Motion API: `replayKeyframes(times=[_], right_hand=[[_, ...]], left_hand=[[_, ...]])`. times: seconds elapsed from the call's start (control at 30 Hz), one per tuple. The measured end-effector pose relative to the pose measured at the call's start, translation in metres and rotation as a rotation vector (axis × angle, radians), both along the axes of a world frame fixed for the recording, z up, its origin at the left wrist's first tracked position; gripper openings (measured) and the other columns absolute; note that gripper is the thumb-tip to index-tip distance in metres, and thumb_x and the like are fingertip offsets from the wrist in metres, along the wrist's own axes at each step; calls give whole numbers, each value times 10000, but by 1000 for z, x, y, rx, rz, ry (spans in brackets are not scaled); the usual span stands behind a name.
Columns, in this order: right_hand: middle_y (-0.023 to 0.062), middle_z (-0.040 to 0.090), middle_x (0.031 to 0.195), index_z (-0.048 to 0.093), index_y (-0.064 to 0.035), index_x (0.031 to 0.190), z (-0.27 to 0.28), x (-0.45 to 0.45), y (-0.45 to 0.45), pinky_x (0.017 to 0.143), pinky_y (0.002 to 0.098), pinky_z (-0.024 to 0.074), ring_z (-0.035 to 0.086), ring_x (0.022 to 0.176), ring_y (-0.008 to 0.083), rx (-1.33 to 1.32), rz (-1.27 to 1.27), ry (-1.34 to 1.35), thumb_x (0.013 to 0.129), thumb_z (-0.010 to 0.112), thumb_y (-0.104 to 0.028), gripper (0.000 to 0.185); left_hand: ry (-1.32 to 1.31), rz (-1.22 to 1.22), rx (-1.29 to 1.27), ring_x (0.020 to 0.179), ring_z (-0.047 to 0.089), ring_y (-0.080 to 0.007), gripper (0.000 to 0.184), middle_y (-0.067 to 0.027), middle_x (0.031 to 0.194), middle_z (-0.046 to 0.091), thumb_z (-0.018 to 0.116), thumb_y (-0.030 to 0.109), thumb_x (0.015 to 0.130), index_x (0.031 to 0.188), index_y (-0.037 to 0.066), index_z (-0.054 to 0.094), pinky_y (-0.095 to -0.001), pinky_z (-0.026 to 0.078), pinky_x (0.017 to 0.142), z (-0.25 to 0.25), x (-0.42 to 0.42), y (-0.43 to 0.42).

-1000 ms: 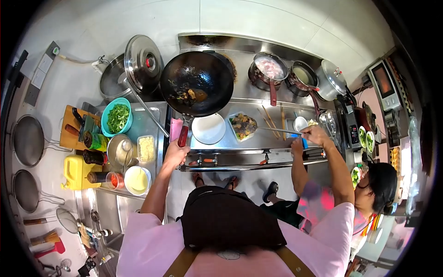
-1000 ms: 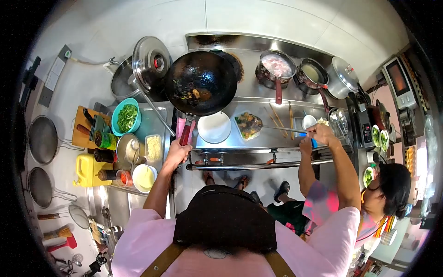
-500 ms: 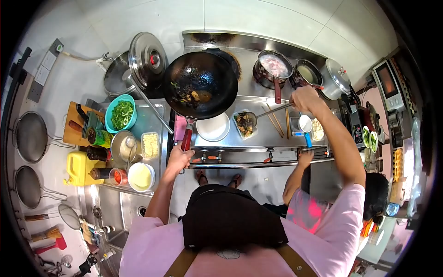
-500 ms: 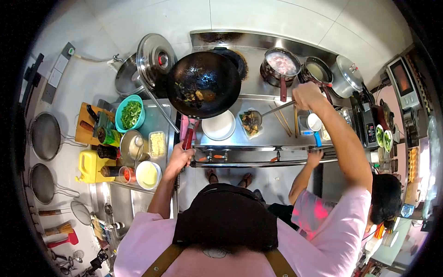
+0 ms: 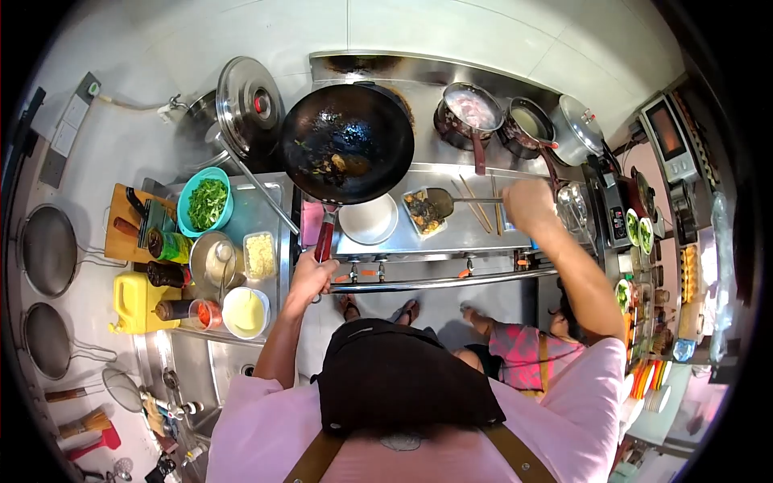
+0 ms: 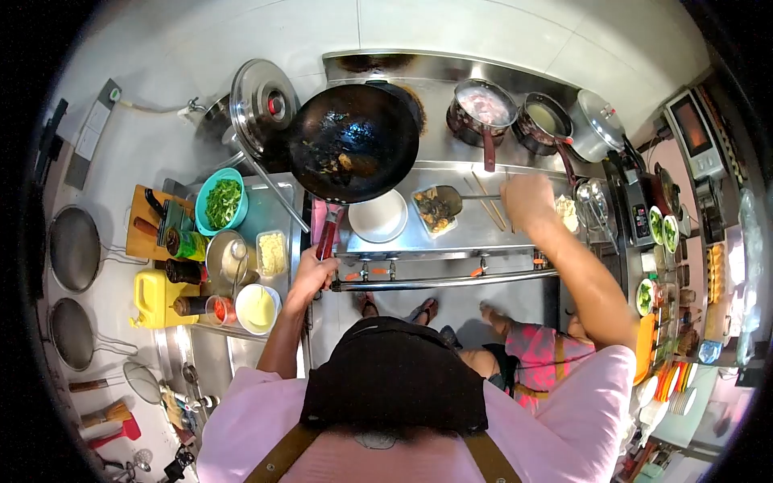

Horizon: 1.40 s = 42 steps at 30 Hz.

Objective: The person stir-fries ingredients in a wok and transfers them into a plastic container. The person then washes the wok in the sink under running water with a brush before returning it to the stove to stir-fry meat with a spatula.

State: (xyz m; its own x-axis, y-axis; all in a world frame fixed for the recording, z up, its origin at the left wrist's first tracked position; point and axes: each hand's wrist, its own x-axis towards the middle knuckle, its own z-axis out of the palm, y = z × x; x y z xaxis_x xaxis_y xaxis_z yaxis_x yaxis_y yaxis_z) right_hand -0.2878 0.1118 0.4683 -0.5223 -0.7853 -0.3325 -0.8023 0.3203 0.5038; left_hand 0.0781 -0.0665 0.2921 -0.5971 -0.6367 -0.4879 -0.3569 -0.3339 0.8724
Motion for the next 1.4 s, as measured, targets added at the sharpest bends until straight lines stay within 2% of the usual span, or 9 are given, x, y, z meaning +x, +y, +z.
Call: replayKeyframes(times=[0.1,0.27,0.3,0.37,0.6,0.77,0.87,1.23,1.4], right_hand=[[111,733,922,747,-122,956,-17,14,26,700,381,574,728,848,283,7,-83,-53,840,634,-138,163],[131,712,937,703,-111,1013,-35,40,81,675,396,572,725,826,284,-222,-178,2,873,577,-128,189],[137,705,940,687,-106,1025,-38,48,83,686,396,571,722,838,288,-185,-246,-35,882,567,-131,189],[138,686,951,667,-95,1022,-62,49,101,696,405,573,717,845,292,-234,-263,-63,877,584,-127,170],[118,663,941,645,-139,1049,-61,69,141,648,450,553,691,782,334,-519,-344,-124,865,662,-171,188],[122,668,886,682,-191,1109,-83,73,154,646,462,548,688,762,351,-525,-408,-193,901,624,-222,218],[119,670,891,681,-194,1115,-103,78,153,658,461,548,689,762,352,-567,-397,-228,903,619,-218,222],[113,670,879,632,-151,1061,-99,84,143,662,443,555,702,771,329,-416,-363,-210,859,614,-124,204],[112,667,872,632,-143,1037,-107,83,147,649,445,551,700,765,326,-452,-375,-202,848,637,-147,189]], left_hand=[[11,-9,8,405,464,-96,132,2,570,497,650,74,826,831,61,518,-264,359,358,0,-6,-6],[22,-12,-9,380,447,-108,148,-4,545,489,668,69,831,826,51,522,-270,346,341,3,-11,-10],[13,-24,-12,381,448,-107,144,-3,545,488,668,68,832,830,48,525,-270,344,341,3,-14,-11],[-9,-41,-17,384,452,-107,139,-2,545,485,666,65,834,838,42,530,-270,341,340,3,-17,-13],[-20,-73,-20,398,452,-101,130,0,557,492,658,59,837,897,20,550,-268,342,348,5,-23,-18],[-20,-96,-23,411,458,-94,178,-3,585,505,661,64,841,971,2,558,-263,349,353,7,-27,-19],[2,-97,-19,396,461,-111,130,-7,545,495,649,64,830,844,55,520,-270,365,365,13,-29,-18],[-1,-103,-12,400,457,-104,124,-4,558,493,648,69,828,846,51,527,-272,365,362,1,-27,-20],[-13,-104,-8,411,457,-110,122,-6,563,485,640,66,824,854,49,522,-279,364,363,4,-26,-19]])
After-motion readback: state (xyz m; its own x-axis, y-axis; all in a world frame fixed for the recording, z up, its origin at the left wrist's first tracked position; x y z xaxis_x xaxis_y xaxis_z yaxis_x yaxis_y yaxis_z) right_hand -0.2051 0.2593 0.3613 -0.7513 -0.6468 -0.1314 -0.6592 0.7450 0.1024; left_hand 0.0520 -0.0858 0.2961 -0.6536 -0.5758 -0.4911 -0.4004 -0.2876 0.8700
